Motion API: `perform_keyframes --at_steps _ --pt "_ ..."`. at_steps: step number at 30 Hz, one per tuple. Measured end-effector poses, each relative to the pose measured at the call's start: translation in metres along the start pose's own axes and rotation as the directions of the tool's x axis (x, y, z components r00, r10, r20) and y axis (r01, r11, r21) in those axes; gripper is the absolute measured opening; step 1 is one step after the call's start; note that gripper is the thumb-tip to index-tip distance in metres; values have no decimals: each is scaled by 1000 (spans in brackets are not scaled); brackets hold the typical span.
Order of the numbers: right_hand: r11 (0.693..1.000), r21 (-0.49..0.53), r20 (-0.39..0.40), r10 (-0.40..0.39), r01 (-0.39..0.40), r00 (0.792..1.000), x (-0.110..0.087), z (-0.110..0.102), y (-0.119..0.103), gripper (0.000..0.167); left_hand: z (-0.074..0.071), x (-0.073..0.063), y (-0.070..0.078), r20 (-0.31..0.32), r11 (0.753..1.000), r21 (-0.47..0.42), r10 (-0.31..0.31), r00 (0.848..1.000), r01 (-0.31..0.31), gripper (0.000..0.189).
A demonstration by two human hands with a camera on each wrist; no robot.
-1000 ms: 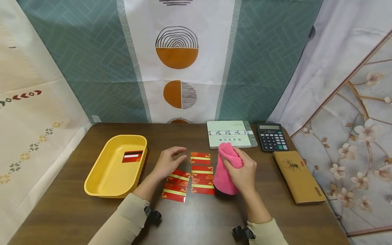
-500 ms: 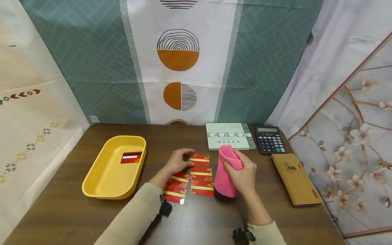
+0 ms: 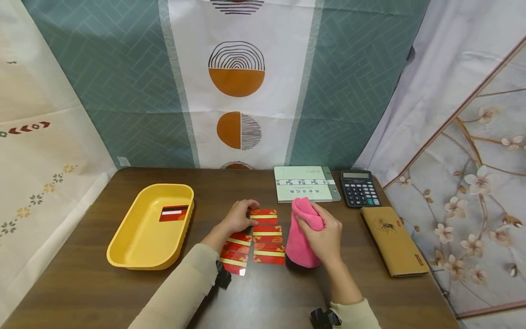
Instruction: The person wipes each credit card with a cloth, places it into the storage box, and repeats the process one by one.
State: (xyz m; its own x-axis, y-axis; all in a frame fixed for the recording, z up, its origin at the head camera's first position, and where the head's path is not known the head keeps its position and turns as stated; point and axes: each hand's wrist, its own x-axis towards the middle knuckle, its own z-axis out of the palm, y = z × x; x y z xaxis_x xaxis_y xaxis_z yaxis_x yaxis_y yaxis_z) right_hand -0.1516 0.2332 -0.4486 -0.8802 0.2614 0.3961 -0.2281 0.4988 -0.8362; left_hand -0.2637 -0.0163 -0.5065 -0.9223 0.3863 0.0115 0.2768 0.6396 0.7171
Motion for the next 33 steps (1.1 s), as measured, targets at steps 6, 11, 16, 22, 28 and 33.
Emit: perform_keyframes --at_steps 6,11,16,22,28,33 --pt "1000 12 12 24 -24 1000 -1 2 0 55 2 -5 -4 -10 997 -80 17 1000 -17 56" --pt "1000 13 13 24 -24 1000 -1 3 -1 54 2 -12 -4 -143 987 -160 -4 990 -19 51" --pt "1000 -6 0 23 -23 1000 1 6 -4 52 -3 -18 2 -274 899 -438 -118 954 -15 35" --pt "997 20 -17 -70 71 997 2 14 -9 51 -14 -30 23 -268 714 -699 -215 939 -35 39" --pt "984 27 26 -175 175 984 1 23 -21 50 -25 -51 46 -239 640 -765 -184 953 -68 50" --pt "970 -67 -19 -236 234 972 4 28 -27 51 -30 -66 58 -216 637 -761 -73 974 -121 50"
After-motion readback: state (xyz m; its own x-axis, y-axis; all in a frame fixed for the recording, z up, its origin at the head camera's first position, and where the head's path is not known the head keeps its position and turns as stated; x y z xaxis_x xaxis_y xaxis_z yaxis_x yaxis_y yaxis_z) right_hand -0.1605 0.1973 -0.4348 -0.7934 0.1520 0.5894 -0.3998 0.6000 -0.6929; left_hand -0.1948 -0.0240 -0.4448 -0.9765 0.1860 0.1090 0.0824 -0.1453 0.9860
